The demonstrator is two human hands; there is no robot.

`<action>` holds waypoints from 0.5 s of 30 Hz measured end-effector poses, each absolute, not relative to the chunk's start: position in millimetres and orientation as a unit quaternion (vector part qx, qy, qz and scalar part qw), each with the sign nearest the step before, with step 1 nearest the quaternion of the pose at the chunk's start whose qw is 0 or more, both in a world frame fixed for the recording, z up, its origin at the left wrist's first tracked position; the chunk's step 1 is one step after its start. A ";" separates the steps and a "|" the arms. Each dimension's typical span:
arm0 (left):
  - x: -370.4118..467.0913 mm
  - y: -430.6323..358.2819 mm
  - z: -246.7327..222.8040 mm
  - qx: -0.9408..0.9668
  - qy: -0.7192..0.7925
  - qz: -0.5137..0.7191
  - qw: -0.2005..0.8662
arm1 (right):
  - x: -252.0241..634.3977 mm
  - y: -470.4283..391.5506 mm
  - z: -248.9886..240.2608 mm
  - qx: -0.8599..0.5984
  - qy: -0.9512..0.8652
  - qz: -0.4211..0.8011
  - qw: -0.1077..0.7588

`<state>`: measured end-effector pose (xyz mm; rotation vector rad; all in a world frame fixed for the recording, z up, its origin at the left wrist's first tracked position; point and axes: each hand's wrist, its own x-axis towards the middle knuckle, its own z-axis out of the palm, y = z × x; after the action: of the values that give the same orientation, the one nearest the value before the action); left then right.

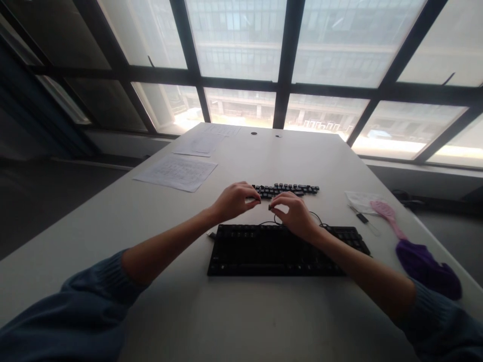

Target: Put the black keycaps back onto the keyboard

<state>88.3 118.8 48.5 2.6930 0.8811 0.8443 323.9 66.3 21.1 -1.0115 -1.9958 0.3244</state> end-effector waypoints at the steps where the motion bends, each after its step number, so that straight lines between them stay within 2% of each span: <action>1: 86.5 101.0 45.6 0.910 0.286 0.285 0.095 | 322.3 53.7 17.5 -0.392 -0.806 0.135 0.423; 6: 84.3 42.8 25.3 0.913 0.278 0.279 0.102 | 317.0 17.2 -0.2 -0.373 -0.833 0.130 0.388; 15: 83.7 38.2 2.2 0.912 0.274 0.289 0.101 | 311.9 12.5 -11.6 -0.361 -0.856 0.088 0.361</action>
<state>83.7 38.2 2.2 2.6940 0.8091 0.8543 311.9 12.5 -11.6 -0.9298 -2.2052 0.2269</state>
